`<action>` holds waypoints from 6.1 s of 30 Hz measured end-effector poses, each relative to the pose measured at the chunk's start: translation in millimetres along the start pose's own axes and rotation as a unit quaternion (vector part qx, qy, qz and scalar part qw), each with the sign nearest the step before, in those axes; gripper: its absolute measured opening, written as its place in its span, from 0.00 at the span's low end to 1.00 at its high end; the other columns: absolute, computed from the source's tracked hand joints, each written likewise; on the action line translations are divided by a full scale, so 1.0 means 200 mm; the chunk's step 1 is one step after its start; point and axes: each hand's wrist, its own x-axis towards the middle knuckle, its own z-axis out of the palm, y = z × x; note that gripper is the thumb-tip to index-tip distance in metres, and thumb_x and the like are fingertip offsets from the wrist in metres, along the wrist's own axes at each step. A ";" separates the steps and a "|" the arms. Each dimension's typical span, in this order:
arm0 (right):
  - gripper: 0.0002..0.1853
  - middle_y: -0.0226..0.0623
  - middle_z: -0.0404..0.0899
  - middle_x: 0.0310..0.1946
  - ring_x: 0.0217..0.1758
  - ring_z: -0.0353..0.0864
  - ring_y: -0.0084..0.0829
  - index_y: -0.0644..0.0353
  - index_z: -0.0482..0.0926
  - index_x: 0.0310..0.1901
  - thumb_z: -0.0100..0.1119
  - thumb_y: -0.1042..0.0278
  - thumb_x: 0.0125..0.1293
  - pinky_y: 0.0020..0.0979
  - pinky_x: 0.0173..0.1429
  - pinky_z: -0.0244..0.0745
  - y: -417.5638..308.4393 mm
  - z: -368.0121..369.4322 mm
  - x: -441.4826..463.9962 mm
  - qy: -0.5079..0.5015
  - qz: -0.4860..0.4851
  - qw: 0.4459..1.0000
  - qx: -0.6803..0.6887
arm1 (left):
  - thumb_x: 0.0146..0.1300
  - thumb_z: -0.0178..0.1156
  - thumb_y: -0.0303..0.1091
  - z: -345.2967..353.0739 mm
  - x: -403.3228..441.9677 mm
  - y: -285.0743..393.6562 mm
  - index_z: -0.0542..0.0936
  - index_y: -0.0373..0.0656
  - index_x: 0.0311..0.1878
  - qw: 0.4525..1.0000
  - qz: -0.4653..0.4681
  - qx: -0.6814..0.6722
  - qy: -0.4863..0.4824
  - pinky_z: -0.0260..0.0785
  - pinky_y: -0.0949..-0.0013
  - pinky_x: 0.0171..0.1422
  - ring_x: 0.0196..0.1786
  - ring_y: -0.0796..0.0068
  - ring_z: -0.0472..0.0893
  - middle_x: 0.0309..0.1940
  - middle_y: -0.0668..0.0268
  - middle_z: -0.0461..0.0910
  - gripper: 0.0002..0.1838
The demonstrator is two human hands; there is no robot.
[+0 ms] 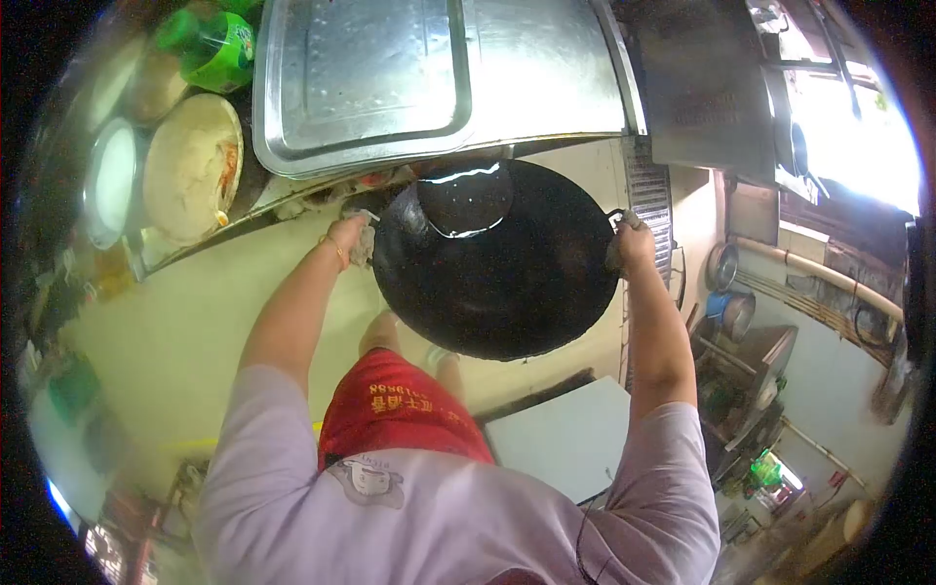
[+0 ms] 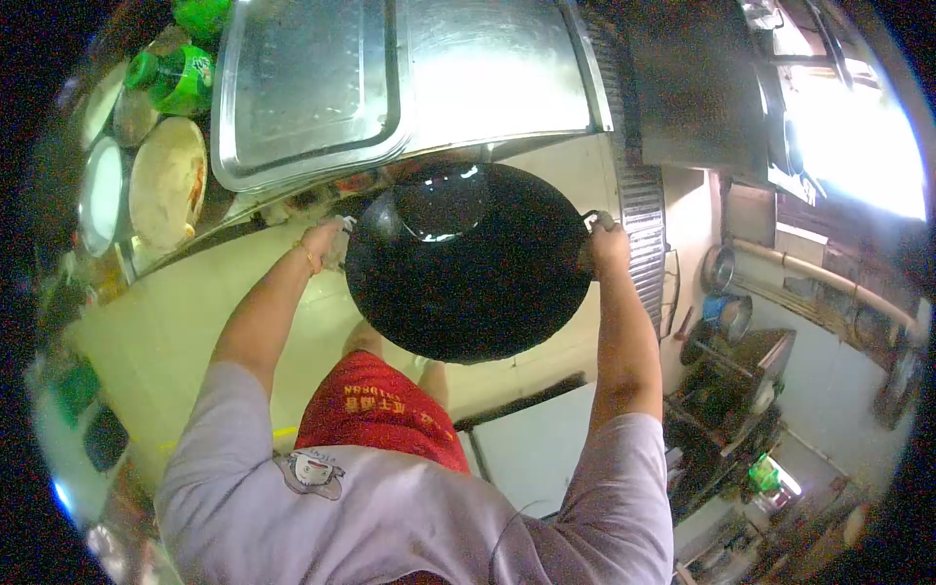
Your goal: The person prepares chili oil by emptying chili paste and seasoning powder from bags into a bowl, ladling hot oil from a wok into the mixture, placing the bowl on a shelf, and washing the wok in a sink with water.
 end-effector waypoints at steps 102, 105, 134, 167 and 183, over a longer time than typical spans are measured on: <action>0.14 0.39 0.80 0.28 0.31 0.79 0.29 0.66 0.78 0.38 0.58 0.66 0.52 0.32 0.36 0.73 2.92 -1.60 -1.05 0.377 0.304 0.732 0.479 | 0.62 0.50 0.42 3.66 -1.89 -0.22 0.74 0.39 0.48 0.798 0.318 0.330 -0.392 0.69 0.63 0.47 0.44 0.70 0.76 0.41 0.66 0.76 0.18; 0.15 0.46 0.81 0.35 0.38 0.81 0.38 0.63 0.79 0.40 0.57 0.63 0.54 0.36 0.41 0.73 3.24 -1.54 -0.84 0.395 0.310 0.693 0.518 | 0.62 0.51 0.38 4.22 -1.62 -0.10 0.75 0.38 0.47 0.733 0.276 0.369 -0.500 0.69 0.65 0.46 0.44 0.71 0.76 0.40 0.66 0.77 0.15; 0.10 0.33 0.77 0.28 0.27 0.75 0.27 0.63 0.77 0.36 0.57 0.66 0.57 0.32 0.33 0.71 5.93 -1.99 -1.14 0.637 0.360 0.316 0.604 | 0.64 0.52 0.43 8.10 -2.66 -2.92 0.73 0.43 0.53 0.379 0.152 0.613 -0.677 0.67 0.68 0.50 0.46 0.72 0.74 0.43 0.65 0.75 0.19; 0.21 0.52 0.77 0.44 0.44 0.77 0.49 0.69 0.73 0.50 0.57 0.66 0.57 0.44 0.46 0.72 10.62 -1.72 -0.51 0.233 0.496 0.643 0.535 | 0.63 0.54 0.31 9.48 -2.96 -6.29 0.65 0.44 0.61 0.613 0.343 0.532 -0.472 0.61 0.76 0.25 0.26 0.80 0.70 0.30 0.69 0.73 0.23; 0.22 0.45 0.81 0.35 0.40 0.81 0.42 0.65 0.78 0.41 0.60 0.52 0.56 0.40 0.45 0.75 10.45 -3.62 -0.28 0.475 0.031 0.879 -0.027 | 0.59 0.58 0.30 9.37 -2.35 -6.58 0.63 0.39 0.59 0.637 0.419 0.509 -0.400 0.68 0.67 0.49 0.44 0.70 0.73 0.45 0.61 0.71 0.26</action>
